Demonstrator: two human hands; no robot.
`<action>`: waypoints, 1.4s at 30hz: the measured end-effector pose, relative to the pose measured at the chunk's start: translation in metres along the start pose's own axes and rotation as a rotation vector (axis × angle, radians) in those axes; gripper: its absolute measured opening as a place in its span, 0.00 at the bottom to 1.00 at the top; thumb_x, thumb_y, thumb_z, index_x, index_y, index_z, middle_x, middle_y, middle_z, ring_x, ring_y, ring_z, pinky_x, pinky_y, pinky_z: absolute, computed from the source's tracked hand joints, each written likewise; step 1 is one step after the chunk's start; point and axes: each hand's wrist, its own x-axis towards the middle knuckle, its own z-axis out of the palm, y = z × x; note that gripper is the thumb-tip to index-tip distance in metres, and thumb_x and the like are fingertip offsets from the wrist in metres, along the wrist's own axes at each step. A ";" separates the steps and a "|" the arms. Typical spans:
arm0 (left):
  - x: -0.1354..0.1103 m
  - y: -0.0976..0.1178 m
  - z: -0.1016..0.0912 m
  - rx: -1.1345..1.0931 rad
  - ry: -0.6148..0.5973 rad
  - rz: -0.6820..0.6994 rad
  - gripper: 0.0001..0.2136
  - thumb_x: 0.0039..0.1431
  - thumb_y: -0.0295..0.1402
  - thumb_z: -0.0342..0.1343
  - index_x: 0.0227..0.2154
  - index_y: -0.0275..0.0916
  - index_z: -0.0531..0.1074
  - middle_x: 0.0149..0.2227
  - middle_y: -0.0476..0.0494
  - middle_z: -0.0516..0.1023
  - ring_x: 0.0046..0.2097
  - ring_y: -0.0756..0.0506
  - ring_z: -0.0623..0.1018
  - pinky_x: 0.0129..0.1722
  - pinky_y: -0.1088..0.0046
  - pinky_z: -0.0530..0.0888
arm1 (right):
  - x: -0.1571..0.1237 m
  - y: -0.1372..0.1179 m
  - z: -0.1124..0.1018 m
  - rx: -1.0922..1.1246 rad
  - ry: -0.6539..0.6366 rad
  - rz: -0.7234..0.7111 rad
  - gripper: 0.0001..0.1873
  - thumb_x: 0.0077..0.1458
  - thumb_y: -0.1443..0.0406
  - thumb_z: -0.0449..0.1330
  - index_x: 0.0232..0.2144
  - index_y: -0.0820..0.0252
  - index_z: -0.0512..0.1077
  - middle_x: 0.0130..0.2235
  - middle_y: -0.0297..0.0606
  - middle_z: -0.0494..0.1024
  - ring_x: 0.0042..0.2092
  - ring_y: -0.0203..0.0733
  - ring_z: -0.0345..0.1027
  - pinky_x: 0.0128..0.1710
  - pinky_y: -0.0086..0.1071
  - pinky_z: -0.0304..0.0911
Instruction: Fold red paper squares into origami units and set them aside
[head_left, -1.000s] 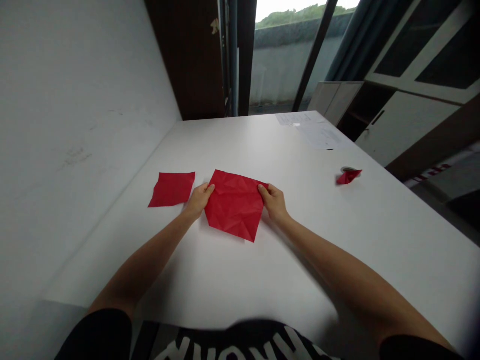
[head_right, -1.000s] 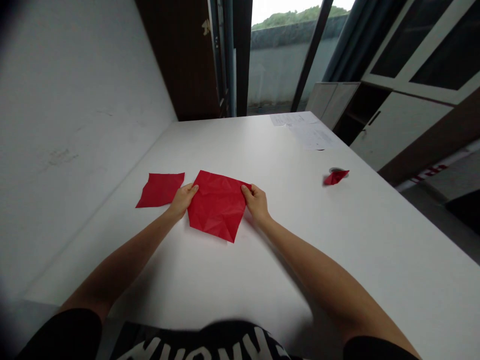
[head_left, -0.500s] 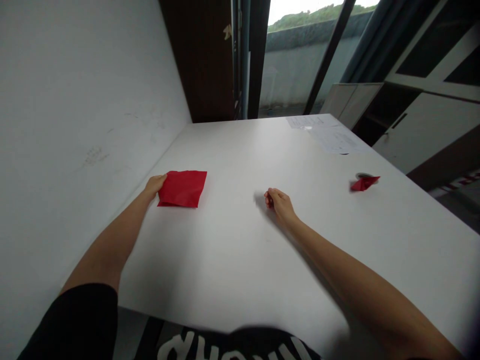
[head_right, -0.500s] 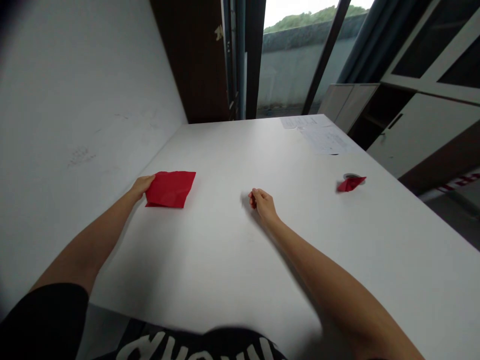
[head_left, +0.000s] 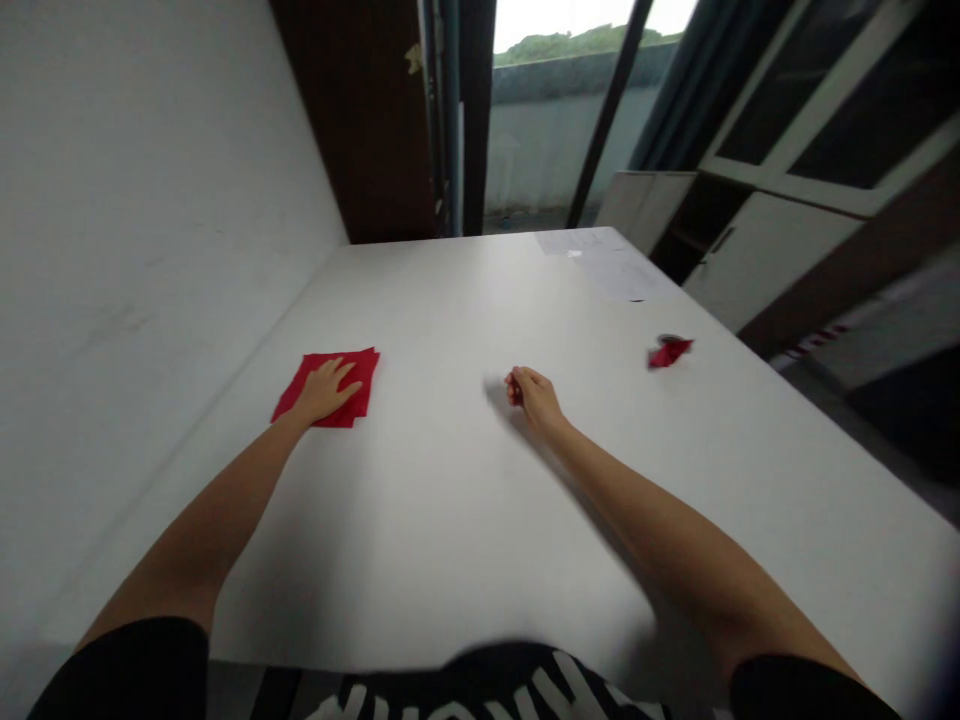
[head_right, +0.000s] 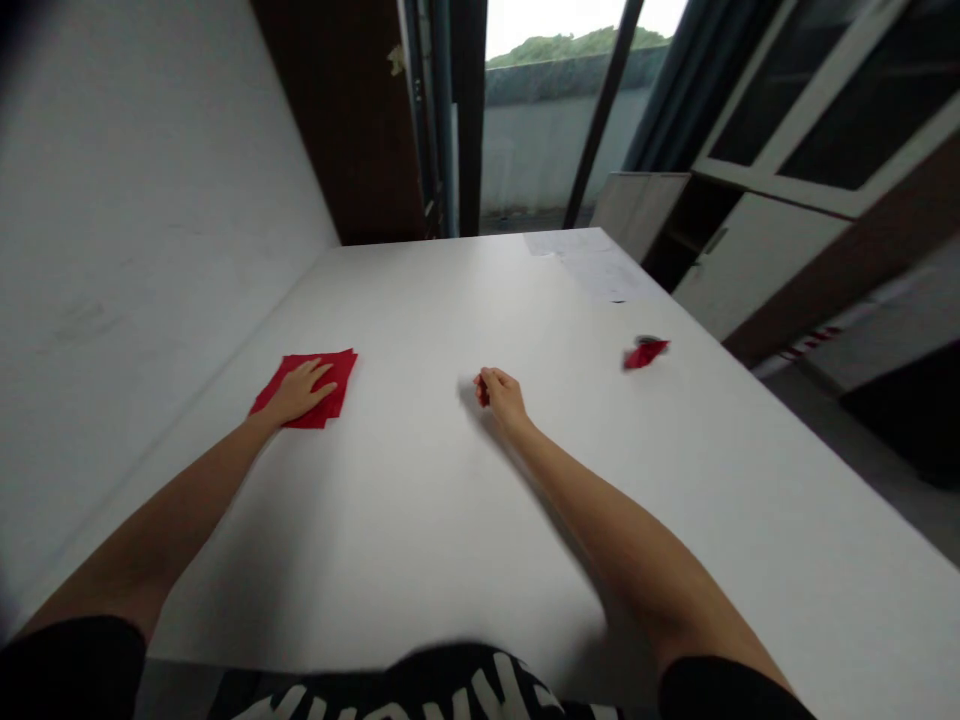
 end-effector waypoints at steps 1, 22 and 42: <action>-0.003 -0.005 0.004 0.125 -0.040 -0.005 0.29 0.57 0.50 0.58 0.56 0.36 0.72 0.66 0.30 0.64 0.68 0.30 0.59 0.67 0.45 0.51 | 0.004 -0.005 -0.002 -0.026 0.017 -0.026 0.23 0.53 0.44 0.62 0.26 0.58 0.71 0.22 0.31 0.68 0.23 0.34 0.59 0.23 0.30 0.55; 0.001 0.035 0.017 0.282 0.150 0.378 0.26 0.65 0.46 0.46 0.61 0.38 0.65 0.65 0.36 0.66 0.65 0.37 0.66 0.66 0.53 0.61 | 0.046 -0.063 -0.226 -1.089 0.941 -0.016 0.15 0.62 0.57 0.58 0.37 0.66 0.73 0.44 0.54 0.72 0.43 0.44 0.59 0.44 0.42 0.52; -0.019 0.201 0.118 -1.088 -0.150 -0.218 0.24 0.59 0.45 0.59 0.54 0.39 0.65 0.42 0.40 0.81 0.39 0.45 0.82 0.42 0.63 0.79 | -0.030 -0.017 0.011 -1.061 -0.304 -0.765 0.04 0.62 0.65 0.60 0.33 0.56 0.71 0.43 0.41 0.70 0.45 0.46 0.62 0.43 0.37 0.62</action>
